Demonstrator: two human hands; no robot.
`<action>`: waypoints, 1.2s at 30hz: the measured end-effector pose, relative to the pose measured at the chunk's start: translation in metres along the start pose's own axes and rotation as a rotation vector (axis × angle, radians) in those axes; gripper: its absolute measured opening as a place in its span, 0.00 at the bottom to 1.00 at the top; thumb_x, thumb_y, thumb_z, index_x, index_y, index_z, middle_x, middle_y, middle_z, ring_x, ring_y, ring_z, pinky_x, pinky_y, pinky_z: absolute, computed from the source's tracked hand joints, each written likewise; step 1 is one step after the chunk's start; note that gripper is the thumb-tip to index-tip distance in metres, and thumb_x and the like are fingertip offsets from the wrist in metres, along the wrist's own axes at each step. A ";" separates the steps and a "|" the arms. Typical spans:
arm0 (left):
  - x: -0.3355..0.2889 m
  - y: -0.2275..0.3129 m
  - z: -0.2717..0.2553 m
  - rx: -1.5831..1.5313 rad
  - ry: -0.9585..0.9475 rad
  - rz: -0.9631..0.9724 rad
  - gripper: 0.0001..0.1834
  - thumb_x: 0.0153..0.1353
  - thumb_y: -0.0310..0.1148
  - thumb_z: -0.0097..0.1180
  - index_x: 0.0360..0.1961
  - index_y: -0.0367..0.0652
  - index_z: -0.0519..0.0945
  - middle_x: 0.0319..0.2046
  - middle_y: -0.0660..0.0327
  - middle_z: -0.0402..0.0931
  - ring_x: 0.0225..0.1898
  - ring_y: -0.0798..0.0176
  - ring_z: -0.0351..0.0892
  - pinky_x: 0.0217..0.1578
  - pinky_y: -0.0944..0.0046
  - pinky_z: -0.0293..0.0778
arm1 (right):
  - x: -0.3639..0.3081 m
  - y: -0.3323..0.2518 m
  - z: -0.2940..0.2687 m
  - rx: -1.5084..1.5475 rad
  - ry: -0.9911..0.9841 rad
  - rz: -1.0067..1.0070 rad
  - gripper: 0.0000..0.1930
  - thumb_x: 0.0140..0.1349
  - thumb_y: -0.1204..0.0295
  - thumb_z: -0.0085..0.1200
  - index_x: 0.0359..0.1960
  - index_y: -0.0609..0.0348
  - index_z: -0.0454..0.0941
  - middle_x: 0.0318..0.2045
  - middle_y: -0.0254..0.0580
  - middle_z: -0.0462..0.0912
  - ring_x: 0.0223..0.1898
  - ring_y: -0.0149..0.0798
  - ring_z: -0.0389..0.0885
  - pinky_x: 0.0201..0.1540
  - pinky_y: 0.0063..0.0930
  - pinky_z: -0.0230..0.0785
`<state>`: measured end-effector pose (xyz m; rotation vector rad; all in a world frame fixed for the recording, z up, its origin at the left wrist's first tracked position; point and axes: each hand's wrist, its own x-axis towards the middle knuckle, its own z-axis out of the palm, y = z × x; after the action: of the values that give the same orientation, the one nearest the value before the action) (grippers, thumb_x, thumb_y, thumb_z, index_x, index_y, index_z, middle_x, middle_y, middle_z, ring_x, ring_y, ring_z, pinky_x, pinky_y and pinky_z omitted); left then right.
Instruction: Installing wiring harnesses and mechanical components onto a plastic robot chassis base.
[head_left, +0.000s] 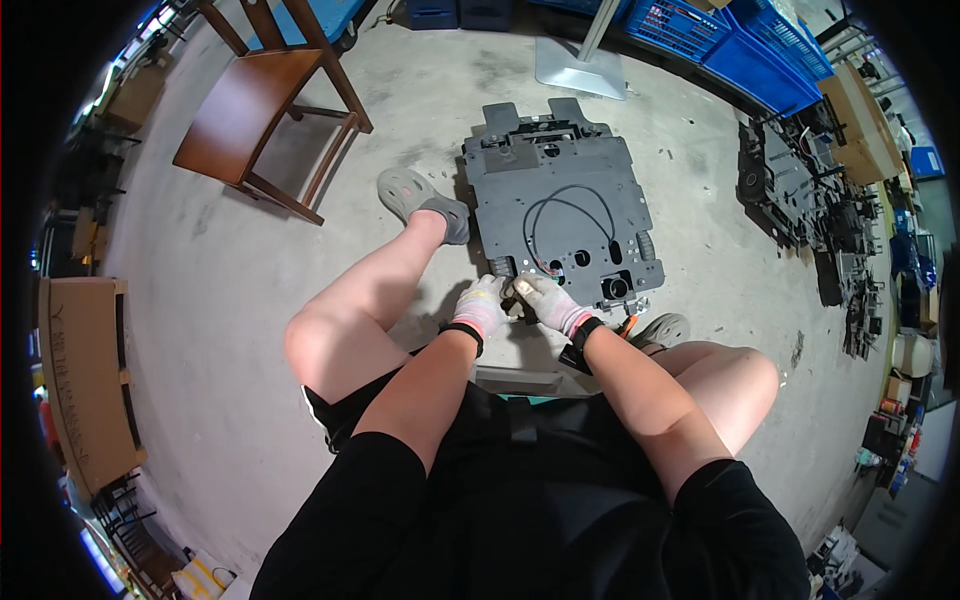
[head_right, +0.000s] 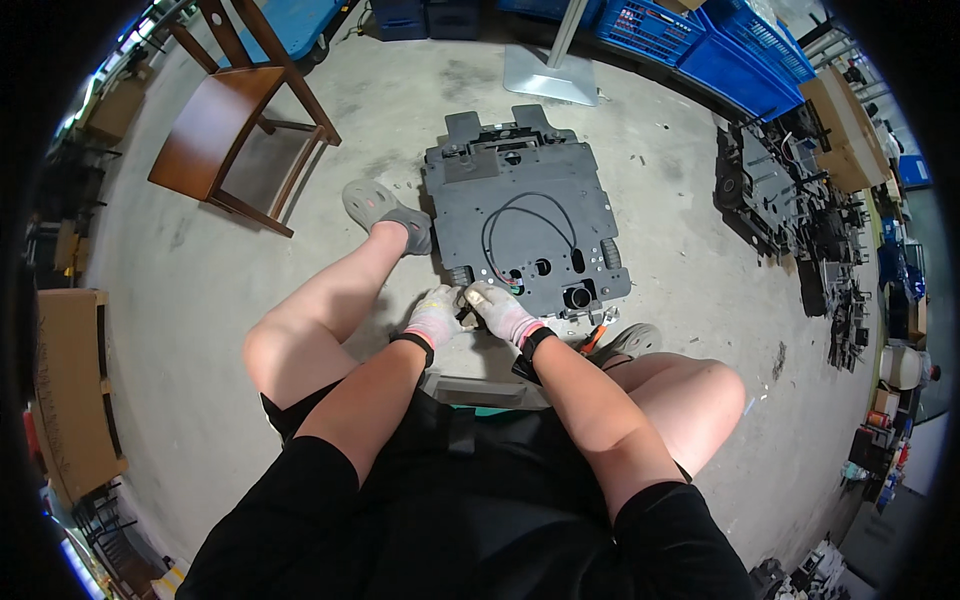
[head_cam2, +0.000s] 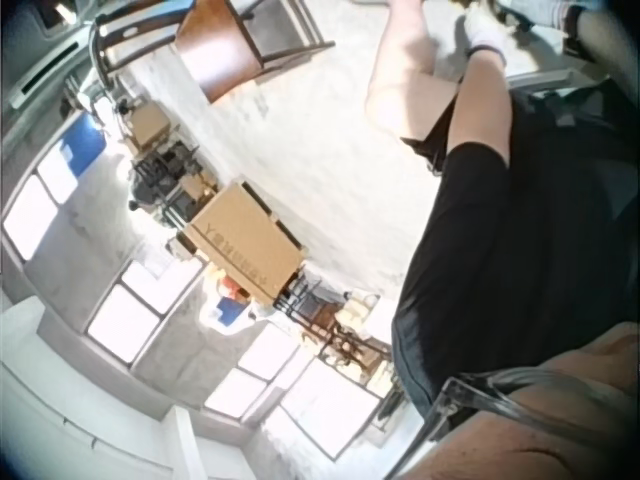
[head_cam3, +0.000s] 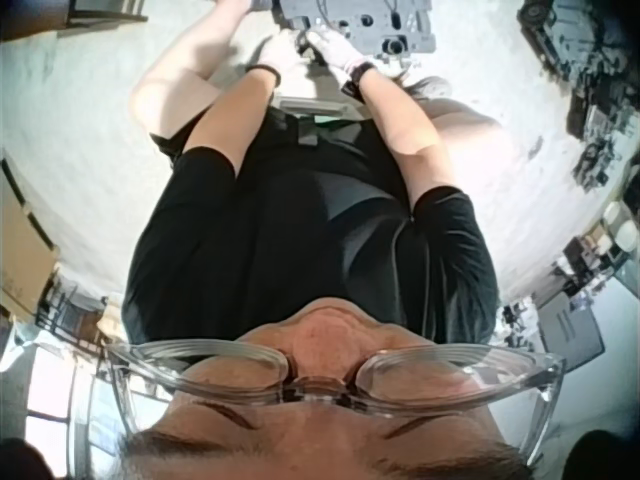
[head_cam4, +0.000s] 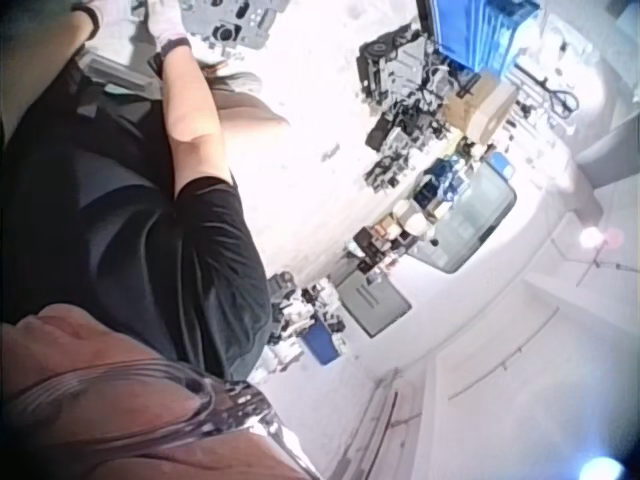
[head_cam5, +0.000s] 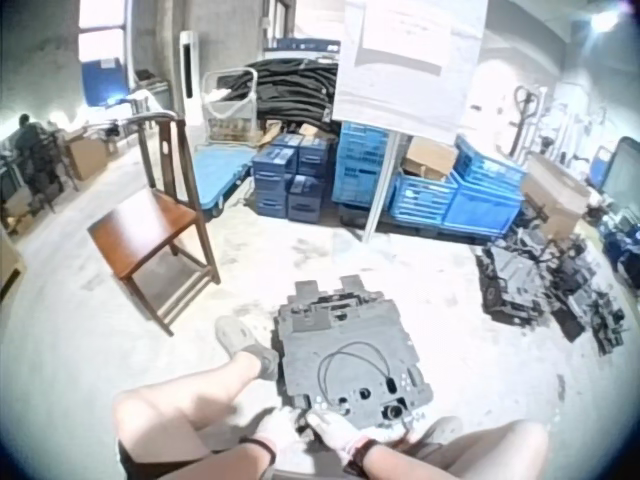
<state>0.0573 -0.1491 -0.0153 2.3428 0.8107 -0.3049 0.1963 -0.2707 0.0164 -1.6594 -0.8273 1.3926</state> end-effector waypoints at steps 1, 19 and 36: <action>-0.001 0.000 -0.001 0.085 -0.085 -0.030 0.30 0.54 0.47 0.73 0.55 0.45 0.81 0.57 0.53 0.75 0.62 0.46 0.73 0.62 0.49 0.73 | 0.001 0.000 0.002 0.093 -0.009 0.037 0.17 0.79 0.60 0.44 0.47 0.63 0.78 0.38 0.48 0.83 0.42 0.44 0.82 0.51 0.37 0.74; 0.008 -0.009 0.011 0.238 -0.159 -0.127 0.26 0.60 0.50 0.65 0.56 0.50 0.81 0.55 0.57 0.79 0.60 0.51 0.77 0.61 0.52 0.74 | 0.007 0.006 0.018 -0.108 0.091 -0.166 0.21 0.78 0.62 0.47 0.65 0.57 0.75 0.56 0.46 0.85 0.57 0.40 0.82 0.64 0.32 0.70; 0.020 -0.034 0.038 0.026 -0.202 -0.300 0.22 0.64 0.50 0.55 0.54 0.53 0.80 0.56 0.53 0.80 0.60 0.44 0.78 0.59 0.49 0.75 | 0.020 0.007 0.026 -0.437 0.019 0.079 0.31 0.75 0.45 0.40 0.43 0.65 0.82 0.40 0.62 0.84 0.48 0.64 0.80 0.56 0.45 0.72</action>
<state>0.0515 -0.1433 -0.0698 2.1664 1.0612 -0.6710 0.1739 -0.2518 -0.0007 -2.0491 -1.1251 1.3087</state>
